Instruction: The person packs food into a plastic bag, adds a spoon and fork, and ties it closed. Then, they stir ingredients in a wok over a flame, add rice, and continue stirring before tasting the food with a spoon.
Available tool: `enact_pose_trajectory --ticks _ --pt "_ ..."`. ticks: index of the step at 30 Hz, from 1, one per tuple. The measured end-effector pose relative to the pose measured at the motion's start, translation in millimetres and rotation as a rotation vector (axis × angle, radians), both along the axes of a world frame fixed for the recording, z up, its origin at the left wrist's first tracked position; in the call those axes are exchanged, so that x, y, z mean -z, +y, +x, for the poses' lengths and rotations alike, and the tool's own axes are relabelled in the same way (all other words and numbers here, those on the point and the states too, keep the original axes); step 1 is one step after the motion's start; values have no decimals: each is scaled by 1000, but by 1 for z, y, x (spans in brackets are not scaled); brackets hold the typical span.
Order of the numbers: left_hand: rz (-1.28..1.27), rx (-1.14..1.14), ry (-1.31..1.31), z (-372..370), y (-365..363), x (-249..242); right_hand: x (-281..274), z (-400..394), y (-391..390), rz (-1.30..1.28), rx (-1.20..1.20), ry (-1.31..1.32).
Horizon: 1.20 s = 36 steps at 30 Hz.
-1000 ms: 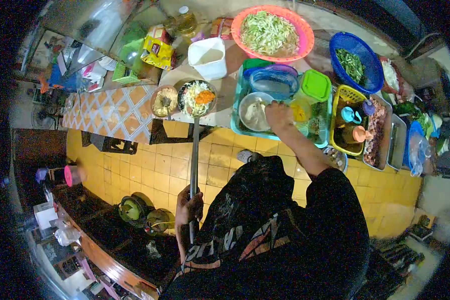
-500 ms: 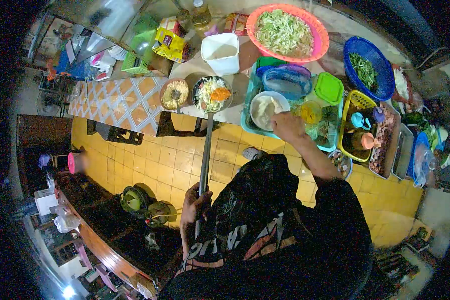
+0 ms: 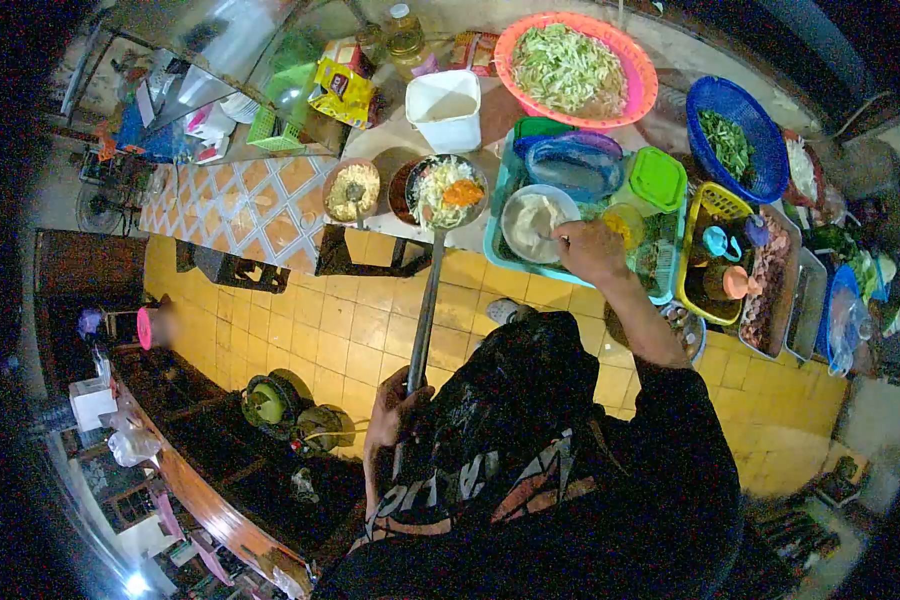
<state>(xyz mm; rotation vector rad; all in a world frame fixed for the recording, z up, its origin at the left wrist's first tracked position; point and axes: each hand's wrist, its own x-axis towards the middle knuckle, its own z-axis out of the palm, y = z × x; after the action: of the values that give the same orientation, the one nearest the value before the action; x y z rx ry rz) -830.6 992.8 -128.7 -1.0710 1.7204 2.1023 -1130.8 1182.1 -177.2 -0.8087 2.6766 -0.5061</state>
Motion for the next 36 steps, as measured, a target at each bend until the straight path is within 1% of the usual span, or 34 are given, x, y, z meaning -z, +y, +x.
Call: enact_pose_trajectory --ticks 2,4,5,6,7,9,10,12,13,14,15,16,17,18,19,21,22,24,25,27,28,30,31,33,35,36 --pt "-39 27 -16 3 0 0 -11 -5 1 -26 -31 37" --pt "-69 44 95 8 2 3 -35 -8 -5 -76 -46 54" --pt "-71 40 99 7 3 3 -42 -8 -9 -123 -59 66" --pt "-39 54 92 5 4 1 -43 -10 -14 -138 -109 152" --pt "-7 67 84 5 5 -1 -45 -11 -22 -140 -115 155" --pt "-33 40 98 4 11 -3 -48 -15 -37 298 -60 257" --pt "-56 23 108 4 13 -4 -43 -19 -41 297 -60 257" --pt "-37 67 75 3 14 2 -20 -28 -48 420 -144 112" --pt "-17 107 39 3 15 4 4 -26 -48 421 -145 112" --pt "-18 105 40 2 15 4 32 -26 -45 392 -244 147" --pt "-44 114 34 2 17 1 38 -24 -45 363 -346 182" --pt "-70 121 27 3 18 0 42 -22 -41 361 -354 182" --pt "-72 114 25 6 17 3 45 -20 -36 305 -379 185" --pt "-57 82 37 11 17 9 42 -18 -35 249 -404 187" --pt "-41 53 48 13 18 11 30 -18 -35 248 -408 185" --pt "-57 41 49 9 20 4 9 -18 -32 158 -286 21" --pt "-74 32 56 7 21 1 9 -17 -29 160 -286 20" --pt "-32 3 72 6 20 1 9 -18 -24 36 -236 35" --pt "9 -26 84 6 20 1 8 -18 -23 34 -236 36" --pt "-12 -43 97 6 21 2 6 -18 -23 134 -310 42" --pt "-32 -61 108 7 22 3 7 -18 -21 133 -309 41" --pt "-24 -52 86 7 22 4 8 -18 -18 29 -259 25" --pt "-17 -43 65 7 22 4 6 -17 -18 30 -261 23" --pt "4 -48 40 7 22 0 -2 -17 -18 136 -237 -30" --pt "22 -49 20 8 21 2 1 -17 -16 95 -251 3" --pt "7 -43 58 10 22 7 4 -17 -14 54 -264 35"
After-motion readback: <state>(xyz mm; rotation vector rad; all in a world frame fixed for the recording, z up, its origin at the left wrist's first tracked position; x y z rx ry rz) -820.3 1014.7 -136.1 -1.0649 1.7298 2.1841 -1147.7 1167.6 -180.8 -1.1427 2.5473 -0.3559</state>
